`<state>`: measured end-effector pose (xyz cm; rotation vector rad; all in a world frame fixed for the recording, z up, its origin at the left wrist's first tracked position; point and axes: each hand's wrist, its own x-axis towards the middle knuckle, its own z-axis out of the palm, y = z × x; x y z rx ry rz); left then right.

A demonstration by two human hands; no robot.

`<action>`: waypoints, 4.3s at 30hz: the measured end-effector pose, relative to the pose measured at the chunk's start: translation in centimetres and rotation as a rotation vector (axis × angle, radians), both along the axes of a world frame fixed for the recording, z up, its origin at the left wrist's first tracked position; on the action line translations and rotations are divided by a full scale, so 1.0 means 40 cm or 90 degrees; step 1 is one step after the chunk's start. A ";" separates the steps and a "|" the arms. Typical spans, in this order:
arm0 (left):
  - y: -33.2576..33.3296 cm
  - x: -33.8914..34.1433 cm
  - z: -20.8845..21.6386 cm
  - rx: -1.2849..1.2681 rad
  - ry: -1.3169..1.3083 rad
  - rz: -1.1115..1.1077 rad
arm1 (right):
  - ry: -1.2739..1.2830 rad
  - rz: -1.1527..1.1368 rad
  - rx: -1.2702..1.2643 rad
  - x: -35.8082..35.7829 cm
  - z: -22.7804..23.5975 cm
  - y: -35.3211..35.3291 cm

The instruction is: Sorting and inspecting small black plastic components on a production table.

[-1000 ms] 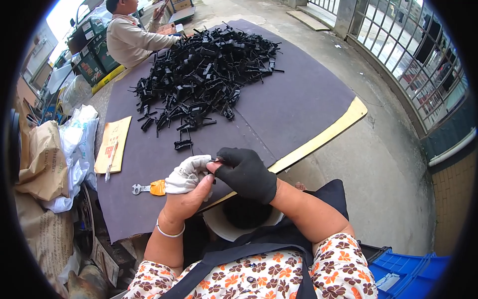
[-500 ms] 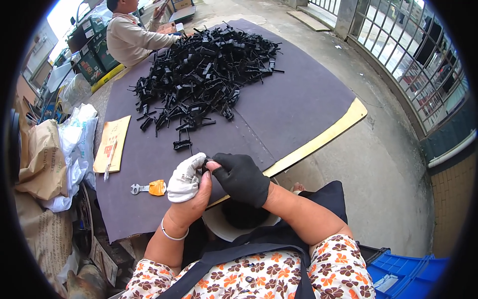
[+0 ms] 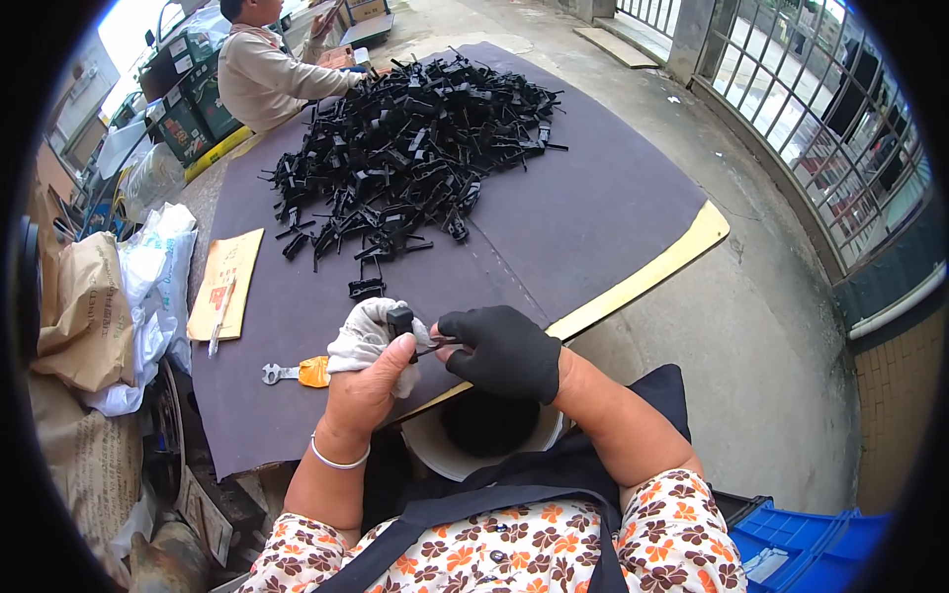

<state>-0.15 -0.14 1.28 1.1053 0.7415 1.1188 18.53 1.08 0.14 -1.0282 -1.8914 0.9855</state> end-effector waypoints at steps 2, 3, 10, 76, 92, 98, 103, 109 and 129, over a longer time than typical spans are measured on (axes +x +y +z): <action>0.002 -0.003 -0.002 -0.010 -0.022 -0.005 | -0.105 0.050 0.128 0.012 -0.002 0.013; 0.002 -0.001 -0.003 -0.002 -0.025 0.016 | -0.106 0.051 0.127 0.016 -0.002 0.015; -0.002 0.015 -0.005 0.077 0.213 -0.072 | 0.043 -0.003 0.162 0.009 -0.012 0.017; 0.002 -0.012 0.002 0.048 0.204 0.001 | -0.049 -0.010 0.199 -0.012 0.009 0.006; -0.009 -0.006 -0.040 0.230 0.307 0.102 | -0.003 -0.038 0.022 -0.060 0.016 -0.014; -0.010 0.013 -0.047 0.418 0.417 0.213 | 0.063 -0.059 -0.006 -0.066 -0.012 -0.016; -0.015 0.023 -0.029 0.228 0.217 0.122 | 0.061 -0.020 -0.020 -0.032 -0.005 -0.006; 0.009 -0.003 -0.024 0.135 0.035 0.022 | -0.070 0.031 0.057 -0.003 0.012 -0.001; -0.007 -0.015 -0.001 -0.101 0.007 -0.242 | 0.108 -0.030 0.022 -0.025 0.024 -0.024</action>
